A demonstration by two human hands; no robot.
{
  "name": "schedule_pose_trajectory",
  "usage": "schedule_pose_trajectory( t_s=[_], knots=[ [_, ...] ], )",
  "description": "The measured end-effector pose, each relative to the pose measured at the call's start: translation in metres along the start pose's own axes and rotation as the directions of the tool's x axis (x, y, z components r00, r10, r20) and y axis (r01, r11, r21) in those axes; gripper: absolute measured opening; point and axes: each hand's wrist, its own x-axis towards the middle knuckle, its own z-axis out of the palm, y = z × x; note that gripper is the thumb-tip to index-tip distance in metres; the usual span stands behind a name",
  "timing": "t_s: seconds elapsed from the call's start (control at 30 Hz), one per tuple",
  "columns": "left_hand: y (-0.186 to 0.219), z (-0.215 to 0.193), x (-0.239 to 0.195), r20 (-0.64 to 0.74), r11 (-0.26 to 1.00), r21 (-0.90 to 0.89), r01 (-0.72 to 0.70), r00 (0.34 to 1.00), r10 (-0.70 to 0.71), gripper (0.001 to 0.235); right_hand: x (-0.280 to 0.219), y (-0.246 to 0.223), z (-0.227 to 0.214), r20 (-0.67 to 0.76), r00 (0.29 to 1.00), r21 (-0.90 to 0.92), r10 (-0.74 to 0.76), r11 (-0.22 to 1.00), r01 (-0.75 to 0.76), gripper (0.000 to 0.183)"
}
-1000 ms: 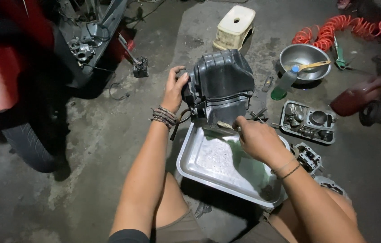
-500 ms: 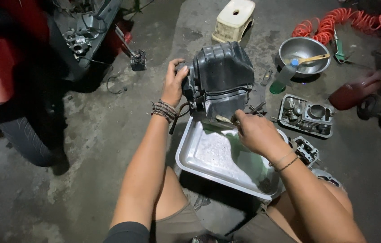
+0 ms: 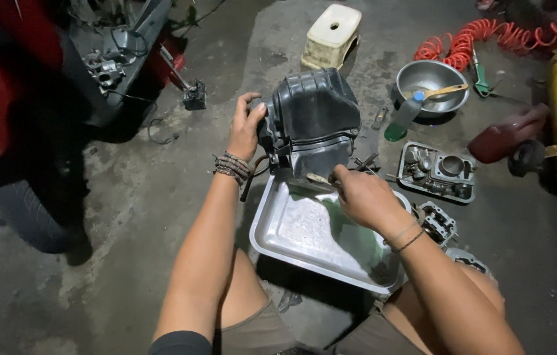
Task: The person scrubs a black motorcycle airbox with a brush, rotating the part to clean different sides. The person then places the airbox on a tray and continues scrubbing its interior surfaces.
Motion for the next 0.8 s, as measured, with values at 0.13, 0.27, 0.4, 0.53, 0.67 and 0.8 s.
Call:
schedule_pose_trajectory(
  t_s=[0.13, 0.27, 0.4, 0.53, 0.67, 0.8],
  knots=[
    [0.005, 0.001, -0.003, -0.009, 0.999, 0.023, 0.025, 1.000, -0.025, 0.056, 0.001, 0.003, 0.003, 0.030, 1.000, -0.015, 0.010, 1.000, -0.010, 0.031],
    [0.018, 0.010, -0.011, -0.057, 0.997, 0.064, 0.035, 0.998, -0.031, 0.053, 0.001, 0.003, 0.002, 0.034, 0.999, -0.024, 0.020, 1.000, -0.019, 0.031],
    [0.043, 0.030, -0.022, -0.154, 0.981, 0.180, 0.072, 0.987, -0.044, 0.051, 0.001, 0.000, 0.004, 0.040, 0.999, -0.024, 0.018, 1.000, -0.017, 0.033],
    [0.043, 0.033, -0.023, -0.187, 0.968, 0.237, 0.081, 0.982, -0.037, 0.052, 0.010, 0.004, 0.015, -0.009, 1.000, -0.051, 0.018, 0.999, -0.019, 0.035],
    [0.045, 0.033, -0.026, -0.195, 0.968, 0.233, 0.093, 0.980, -0.047, 0.053, 0.017, -0.014, 0.017, -0.203, 0.976, -0.095, -0.079, 0.994, 0.061, 0.041],
    [0.039, 0.026, -0.024, -0.178, 0.965, 0.258, 0.057, 0.984, -0.011, 0.056, 0.018, -0.003, 0.007, -0.250, 0.961, -0.302, -0.117, 0.953, 0.037, 0.042]
  ],
)
